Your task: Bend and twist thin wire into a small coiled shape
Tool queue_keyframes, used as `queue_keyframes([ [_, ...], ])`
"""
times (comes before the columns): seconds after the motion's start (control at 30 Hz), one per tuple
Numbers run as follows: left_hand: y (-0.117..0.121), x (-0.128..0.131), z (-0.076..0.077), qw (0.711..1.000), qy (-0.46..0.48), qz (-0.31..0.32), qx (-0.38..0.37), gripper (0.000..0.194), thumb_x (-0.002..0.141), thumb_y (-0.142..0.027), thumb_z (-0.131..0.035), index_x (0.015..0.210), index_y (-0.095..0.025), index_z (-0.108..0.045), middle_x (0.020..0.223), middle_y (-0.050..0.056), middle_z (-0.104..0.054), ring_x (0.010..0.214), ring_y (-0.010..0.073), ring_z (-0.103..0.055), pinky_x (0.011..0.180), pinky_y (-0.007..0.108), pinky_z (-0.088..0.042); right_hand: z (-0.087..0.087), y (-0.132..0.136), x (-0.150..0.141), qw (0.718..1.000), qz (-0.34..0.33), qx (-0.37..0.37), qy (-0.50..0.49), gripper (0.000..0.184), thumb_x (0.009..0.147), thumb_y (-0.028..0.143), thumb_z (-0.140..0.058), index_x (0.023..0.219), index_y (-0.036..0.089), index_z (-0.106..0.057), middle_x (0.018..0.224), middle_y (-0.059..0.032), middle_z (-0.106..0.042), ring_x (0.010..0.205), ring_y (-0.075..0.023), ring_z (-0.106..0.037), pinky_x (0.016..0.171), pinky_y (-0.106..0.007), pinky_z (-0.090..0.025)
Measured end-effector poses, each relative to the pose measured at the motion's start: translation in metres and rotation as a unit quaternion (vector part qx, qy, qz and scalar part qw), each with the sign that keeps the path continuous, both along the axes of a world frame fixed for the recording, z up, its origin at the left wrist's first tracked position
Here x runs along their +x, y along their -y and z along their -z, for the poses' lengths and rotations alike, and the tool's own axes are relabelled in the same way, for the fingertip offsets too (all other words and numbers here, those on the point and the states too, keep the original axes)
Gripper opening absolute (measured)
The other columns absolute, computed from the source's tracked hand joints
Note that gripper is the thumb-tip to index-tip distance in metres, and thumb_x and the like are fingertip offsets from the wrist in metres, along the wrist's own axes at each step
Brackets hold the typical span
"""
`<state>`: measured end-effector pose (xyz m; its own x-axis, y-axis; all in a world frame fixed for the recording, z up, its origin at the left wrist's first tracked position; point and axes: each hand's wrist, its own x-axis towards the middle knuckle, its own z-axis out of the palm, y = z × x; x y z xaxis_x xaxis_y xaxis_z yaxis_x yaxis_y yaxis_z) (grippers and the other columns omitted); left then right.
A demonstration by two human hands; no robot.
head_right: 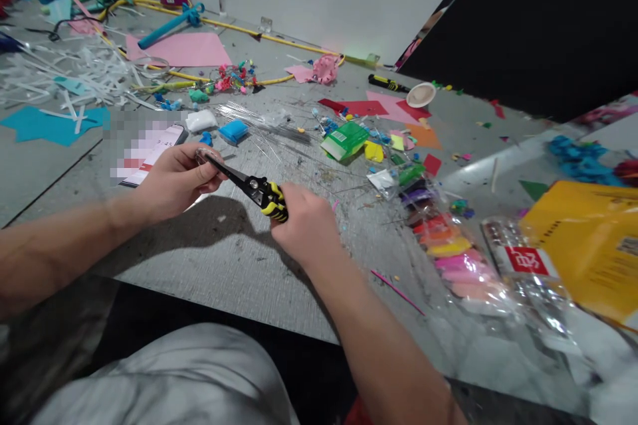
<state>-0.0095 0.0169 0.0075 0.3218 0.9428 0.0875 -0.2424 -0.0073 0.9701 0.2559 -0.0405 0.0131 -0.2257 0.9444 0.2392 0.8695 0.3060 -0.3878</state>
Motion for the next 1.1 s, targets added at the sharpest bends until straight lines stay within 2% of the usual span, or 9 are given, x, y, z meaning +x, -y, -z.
queue_keyframes([
  [0.13,-0.001,0.003,-0.003,1.0,-0.002,0.004,-0.001,0.055,0.081,-0.061,-0.107,0.094,-0.019,-0.075,0.093,0.005,-0.084,0.071,0.0128,-0.067,0.065,0.027,-0.052,0.008,-0.009,-0.001,0.999,0.033,-0.009,-0.023,0.024,0.107,0.05,-0.067,0.109,0.026,-0.071,0.105,-0.0171,-0.084,0.101,-0.0414,-0.08,0.088,-0.05,-0.061],
  [0.37,-0.004,0.003,0.001,0.999,-0.024,0.02,-0.02,0.05,0.083,-0.054,-0.107,0.103,-0.019,-0.078,0.113,0.009,-0.086,0.093,0.0213,-0.082,0.092,0.039,-0.069,0.026,-0.029,0.011,0.994,0.08,-0.044,0.059,0.054,0.101,0.059,-0.081,0.132,0.016,-0.072,0.133,-0.0268,-0.078,0.125,-0.0476,-0.072,0.107,-0.059,-0.059],
  [0.47,-0.003,0.003,0.0,0.999,-0.018,0.032,-0.036,0.043,0.084,-0.047,-0.107,0.099,-0.018,-0.08,0.108,0.007,-0.085,0.095,0.0213,-0.083,0.1,0.042,-0.07,0.031,-0.028,0.014,0.991,0.084,-0.042,0.1,0.065,0.098,0.064,-0.086,0.137,0.014,-0.074,0.135,-0.0268,-0.076,0.128,-0.0484,-0.069,0.111,-0.06,-0.057],
  [0.57,-0.001,0.003,0.0,0.997,-0.006,0.055,-0.051,0.04,0.084,-0.046,-0.107,0.095,-0.019,-0.08,0.098,0.006,-0.084,0.097,0.0227,-0.084,0.1,0.041,-0.068,0.032,-0.026,0.015,0.992,0.079,-0.023,0.099,0.063,0.098,0.065,-0.087,0.136,0.016,-0.077,0.135,-0.0256,-0.075,0.13,-0.0483,-0.066,0.112,-0.061,-0.056],
  [0.67,-0.001,0.004,0.002,0.998,-0.018,0.05,-0.038,0.04,0.083,-0.046,-0.108,0.089,-0.019,-0.079,0.093,0.005,-0.083,0.096,0.0224,-0.081,0.095,0.039,-0.066,0.026,-0.023,0.011,0.998,0.052,0.021,0.031,0.051,0.101,0.06,-0.081,0.132,0.018,-0.08,0.138,-0.0248,-0.076,0.134,-0.0476,-0.067,0.118,-0.064,-0.056],
  [0.73,-0.001,0.005,0.003,0.999,-0.017,0.036,-0.027,0.041,0.082,-0.044,-0.109,0.087,-0.019,-0.076,0.092,0.003,-0.082,0.091,0.0195,-0.077,0.091,0.036,-0.063,0.02,-0.019,0.002,0.997,0.012,0.039,-0.068,0.042,0.106,0.058,-0.073,0.123,0.021,-0.081,0.131,-0.0204,-0.081,0.128,-0.0427,-0.073,0.117,-0.062,-0.058],
  [0.8,0.0,0.007,0.006,0.999,0.006,0.035,-0.033,0.044,0.08,-0.041,-0.111,0.086,-0.02,-0.073,0.09,0.001,-0.081,0.089,0.0176,-0.075,0.089,0.034,-0.062,0.014,-0.012,-0.011,0.983,-0.04,0.002,-0.181,0.038,0.109,0.059,-0.068,0.113,0.024,-0.081,0.115,-0.0134,-0.084,0.109,-0.0344,-0.08,0.104,-0.054,-0.065],
  [0.87,0.0,0.009,0.008,0.997,0.032,0.042,-0.049,0.049,0.078,-0.04,-0.113,0.084,-0.02,-0.068,0.089,0.0,-0.08,0.09,0.0173,-0.076,0.087,0.033,-0.061,0.012,-0.005,-0.025,0.963,-0.075,-0.046,-0.254,0.033,0.104,0.058,-0.074,0.109,0.026,-0.08,0.107,-0.0084,-0.086,0.097,-0.0299,-0.082,0.095,-0.049,-0.068],
  [1.1,0.006,0.015,0.012,0.992,0.077,0.052,-0.09,0.051,0.076,-0.036,-0.115,0.081,-0.021,-0.067,0.091,0.002,-0.082,0.086,0.0169,-0.078,0.084,0.032,-0.061,0.016,0.0,-0.042,0.914,-0.059,-0.072,-0.395,0.02,0.097,0.047,-0.079,0.098,0.027,-0.08,0.097,-0.0045,-0.089,0.088,-0.0264,-0.084,0.088,-0.045,-0.071],
])
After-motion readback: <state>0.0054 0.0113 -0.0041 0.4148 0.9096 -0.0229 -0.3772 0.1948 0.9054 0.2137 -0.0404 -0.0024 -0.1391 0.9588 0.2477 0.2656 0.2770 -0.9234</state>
